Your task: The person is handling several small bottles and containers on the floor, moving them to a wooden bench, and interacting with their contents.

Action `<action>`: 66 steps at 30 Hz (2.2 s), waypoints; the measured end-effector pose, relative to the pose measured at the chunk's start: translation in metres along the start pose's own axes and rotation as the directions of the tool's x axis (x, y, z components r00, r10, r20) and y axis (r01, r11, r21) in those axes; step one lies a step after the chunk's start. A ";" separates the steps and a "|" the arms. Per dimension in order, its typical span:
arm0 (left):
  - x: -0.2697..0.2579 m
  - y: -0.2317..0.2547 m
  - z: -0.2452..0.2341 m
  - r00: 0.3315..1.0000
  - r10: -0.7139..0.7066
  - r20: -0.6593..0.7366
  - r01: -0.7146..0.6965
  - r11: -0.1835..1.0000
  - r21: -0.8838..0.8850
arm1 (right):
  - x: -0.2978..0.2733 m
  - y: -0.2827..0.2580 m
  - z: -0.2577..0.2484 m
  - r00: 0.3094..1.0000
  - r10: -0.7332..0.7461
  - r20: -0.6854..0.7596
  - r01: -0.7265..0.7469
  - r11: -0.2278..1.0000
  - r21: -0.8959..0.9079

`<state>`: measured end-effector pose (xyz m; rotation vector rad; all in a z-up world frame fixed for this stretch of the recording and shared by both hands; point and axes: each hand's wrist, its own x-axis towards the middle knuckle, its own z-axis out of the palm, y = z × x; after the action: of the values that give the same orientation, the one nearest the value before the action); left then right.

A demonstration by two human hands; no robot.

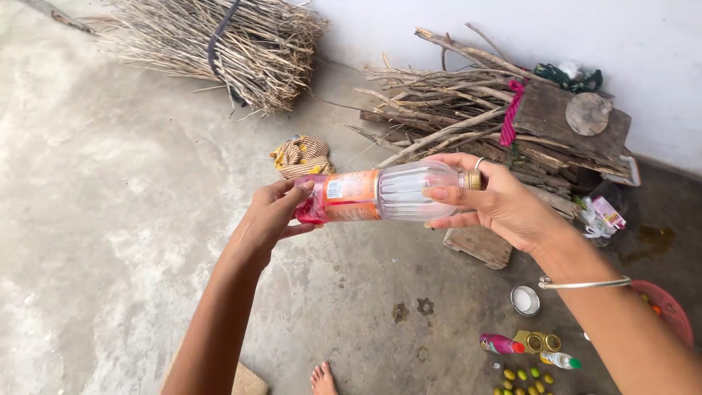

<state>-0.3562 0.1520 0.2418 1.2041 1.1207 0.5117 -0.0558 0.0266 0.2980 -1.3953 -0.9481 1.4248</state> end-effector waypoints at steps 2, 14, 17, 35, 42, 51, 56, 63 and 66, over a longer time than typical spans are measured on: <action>-0.013 0.004 -0.028 0.998 0.031 -0.051 -0.033 0.999 -0.040 | 0.016 -0.024 0.033 0.999 -0.012 0.043 0.013 0.999 -0.034; -0.070 0.018 -0.210 0.915 -0.011 -0.404 -0.036 0.994 -0.108 | 0.147 -0.092 0.213 0.952 0.012 0.307 0.047 0.982 -0.182; -0.074 0.013 -0.252 0.878 -0.010 -0.478 -0.053 0.992 -0.118 | 0.181 -0.106 0.257 0.926 0.014 0.378 0.069 0.976 -0.205; -0.037 0.043 -0.476 0.647 -0.116 -0.754 -0.179 0.938 -0.298 | 0.418 -0.210 0.501 0.714 0.111 0.691 0.220 0.902 -0.372; -0.013 0.049 -0.594 0.578 -0.152 -0.802 -0.181 0.935 -0.307 | 0.508 -0.229 0.610 0.659 0.133 0.740 0.243 0.894 -0.377; 0.024 0.066 -0.780 0.560 -0.132 -0.818 -0.184 0.943 -0.278 | 0.624 -0.265 0.769 0.632 0.136 0.762 0.250 0.896 -0.367; 0.062 0.086 -0.892 0.532 -0.116 -0.839 -0.165 0.957 -0.238 | 0.700 -0.290 0.849 0.644 0.130 0.754 0.249 0.896 -0.368; 0.125 0.099 -1.036 0.485 -0.104 -0.868 -0.197 0.954 -0.224 | 0.826 -0.317 0.963 0.585 0.107 0.804 0.292 0.897 -0.332; 0.142 0.113 -1.095 0.436 -0.142 -0.889 -0.139 0.965 -0.222 | 0.870 -0.335 1.023 0.576 0.111 0.810 0.366 0.851 -0.377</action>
<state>-1.2379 0.8192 0.3420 0.6148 1.8875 1.3835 -1.0087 1.0227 0.4208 -0.9039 -2.1349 1.8016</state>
